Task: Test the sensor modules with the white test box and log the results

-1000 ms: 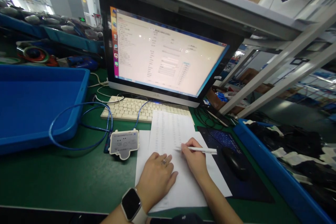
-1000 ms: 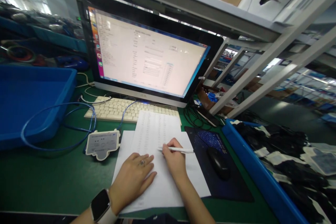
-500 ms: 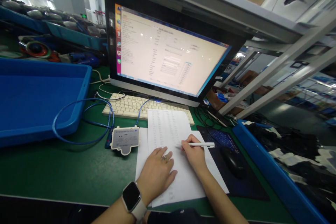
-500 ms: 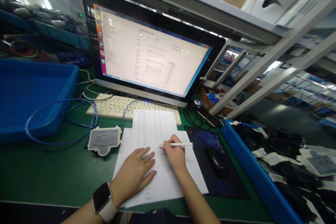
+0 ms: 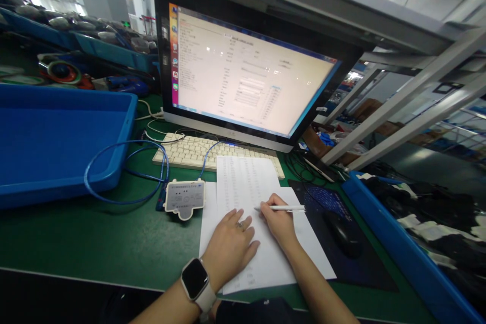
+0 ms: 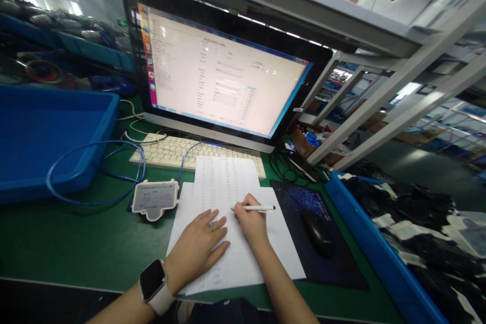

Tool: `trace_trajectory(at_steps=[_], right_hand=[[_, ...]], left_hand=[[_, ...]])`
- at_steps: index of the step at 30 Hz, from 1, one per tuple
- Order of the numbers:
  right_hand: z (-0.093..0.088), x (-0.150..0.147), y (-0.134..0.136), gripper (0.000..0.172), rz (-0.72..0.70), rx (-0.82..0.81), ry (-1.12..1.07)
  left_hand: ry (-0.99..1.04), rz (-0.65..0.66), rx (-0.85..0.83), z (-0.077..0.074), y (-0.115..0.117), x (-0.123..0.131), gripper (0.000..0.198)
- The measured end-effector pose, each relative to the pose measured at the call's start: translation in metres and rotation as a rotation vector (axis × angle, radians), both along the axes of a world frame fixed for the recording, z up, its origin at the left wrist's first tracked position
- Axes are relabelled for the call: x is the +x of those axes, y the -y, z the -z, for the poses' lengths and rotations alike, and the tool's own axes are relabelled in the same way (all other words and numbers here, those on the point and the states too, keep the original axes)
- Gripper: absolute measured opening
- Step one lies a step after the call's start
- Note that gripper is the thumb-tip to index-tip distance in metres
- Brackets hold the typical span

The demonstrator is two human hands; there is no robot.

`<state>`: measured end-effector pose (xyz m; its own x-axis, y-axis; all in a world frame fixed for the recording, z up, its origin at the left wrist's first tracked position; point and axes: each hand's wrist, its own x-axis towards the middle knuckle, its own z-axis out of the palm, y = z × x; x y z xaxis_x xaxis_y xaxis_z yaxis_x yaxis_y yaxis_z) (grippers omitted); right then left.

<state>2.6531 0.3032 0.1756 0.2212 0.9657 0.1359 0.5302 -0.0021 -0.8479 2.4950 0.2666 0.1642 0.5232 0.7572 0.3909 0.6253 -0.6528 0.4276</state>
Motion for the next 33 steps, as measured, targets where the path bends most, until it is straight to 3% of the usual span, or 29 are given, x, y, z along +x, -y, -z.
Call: trace_trajectory(at_steps=[33], right_hand=[[0.0005, 0.0014, 0.0001, 0.022, 0.032, 0.031, 0.052]], left_hand=[[-0.002, 0.005, -0.020, -0.0035, -0.0009, -0.0019, 0.017]])
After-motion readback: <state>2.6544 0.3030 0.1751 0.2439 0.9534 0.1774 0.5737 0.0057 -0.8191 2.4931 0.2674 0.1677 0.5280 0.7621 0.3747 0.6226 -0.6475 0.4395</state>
